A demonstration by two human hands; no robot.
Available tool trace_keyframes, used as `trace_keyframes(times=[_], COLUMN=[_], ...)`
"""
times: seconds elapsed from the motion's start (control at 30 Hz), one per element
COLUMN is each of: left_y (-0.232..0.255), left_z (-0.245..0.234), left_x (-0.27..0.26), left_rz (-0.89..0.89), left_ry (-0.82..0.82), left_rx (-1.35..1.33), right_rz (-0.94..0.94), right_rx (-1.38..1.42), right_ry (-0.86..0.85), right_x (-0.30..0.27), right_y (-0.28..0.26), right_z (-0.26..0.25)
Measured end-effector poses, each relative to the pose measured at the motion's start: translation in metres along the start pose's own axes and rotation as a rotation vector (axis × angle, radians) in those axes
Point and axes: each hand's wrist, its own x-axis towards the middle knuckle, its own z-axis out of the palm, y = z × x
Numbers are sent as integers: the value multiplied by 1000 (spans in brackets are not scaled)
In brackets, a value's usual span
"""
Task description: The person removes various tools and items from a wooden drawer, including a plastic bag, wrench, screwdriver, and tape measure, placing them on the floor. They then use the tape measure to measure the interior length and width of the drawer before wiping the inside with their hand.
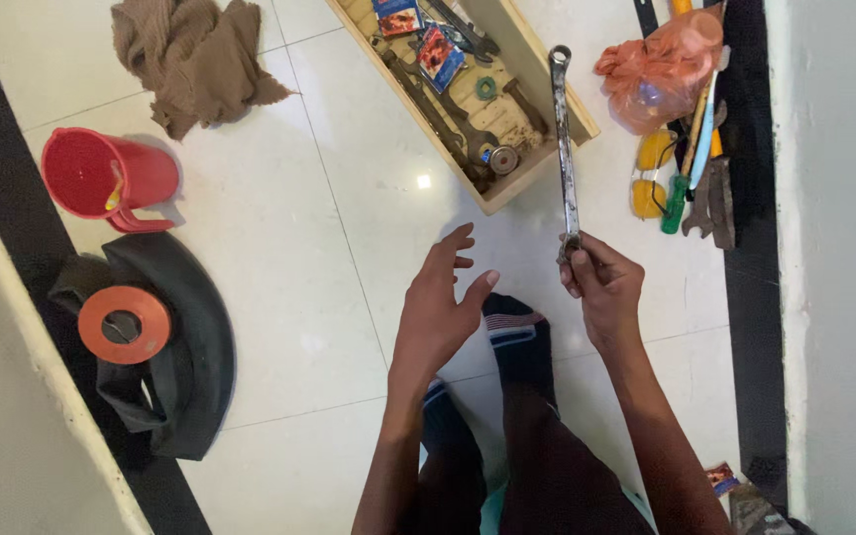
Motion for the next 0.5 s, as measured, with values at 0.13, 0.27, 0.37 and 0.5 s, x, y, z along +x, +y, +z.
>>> trace_keyframes(times=[0.13,0.27,0.37,0.5], left_y=[3,6,6,7], left_z=[6,7,6,8], left_x=[2,4,4,3], left_rz=[-42,-64,-55,-60], left_ry=[-48,-77,-58,-63], left_rx=[16,37,24,6], right_rz=[22,-24,-90,-109], right_rx=[14,-56,-152,-119], right_ry=[36,136,184,160], right_x=[-2,10,34,106], right_y=[8,4,-7,-22], right_z=[-4,-15,-38,-70])
